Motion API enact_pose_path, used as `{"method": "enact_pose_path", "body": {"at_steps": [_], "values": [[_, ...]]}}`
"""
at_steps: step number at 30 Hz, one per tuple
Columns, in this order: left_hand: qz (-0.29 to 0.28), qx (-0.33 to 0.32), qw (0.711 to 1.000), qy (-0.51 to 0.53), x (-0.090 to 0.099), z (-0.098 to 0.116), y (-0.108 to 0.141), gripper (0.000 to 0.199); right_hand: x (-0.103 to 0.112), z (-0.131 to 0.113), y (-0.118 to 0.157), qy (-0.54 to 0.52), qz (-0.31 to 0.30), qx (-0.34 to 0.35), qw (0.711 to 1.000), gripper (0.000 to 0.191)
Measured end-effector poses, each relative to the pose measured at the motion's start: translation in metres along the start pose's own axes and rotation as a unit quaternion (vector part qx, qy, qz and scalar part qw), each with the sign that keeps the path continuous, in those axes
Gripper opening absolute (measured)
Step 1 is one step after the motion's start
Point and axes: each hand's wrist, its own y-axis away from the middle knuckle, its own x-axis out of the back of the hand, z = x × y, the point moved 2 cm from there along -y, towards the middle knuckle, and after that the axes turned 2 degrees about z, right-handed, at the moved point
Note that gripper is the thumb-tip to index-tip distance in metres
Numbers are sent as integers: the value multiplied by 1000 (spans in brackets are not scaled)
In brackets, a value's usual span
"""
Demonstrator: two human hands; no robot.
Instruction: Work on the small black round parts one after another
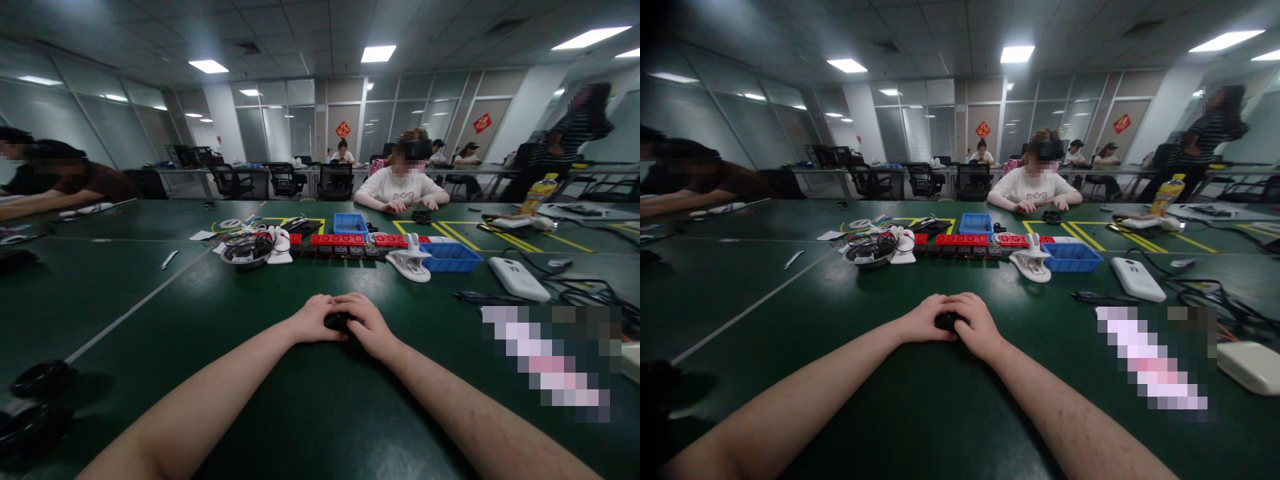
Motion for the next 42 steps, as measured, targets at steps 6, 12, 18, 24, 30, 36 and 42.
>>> {"method": "enact_pose_path", "body": {"at_steps": [6,12,18,24,30,36,42], "values": [[36,47,998,-1,2,13,2,71,-3,7,4,67,39,-64,995,44],[84,133,987,-41,-5,23,2,54,-8,13,4,107,28,-88,990,41],[77,119,987,-71,-8,19,0,37,-7,8,1,135,33,-115,984,19],[52,61,997,-9,-1,13,-1,43,-2,2,-1,115,16,-85,990,23],[-3,19,998,60,5,4,0,44,1,2,-2,87,-11,-40,995,34],[-37,-7,998,52,7,2,0,47,3,1,-2,41,-13,-4,999,36],[-20,7,998,54,6,9,2,69,1,1,2,59,29,-42,997,28]]}}
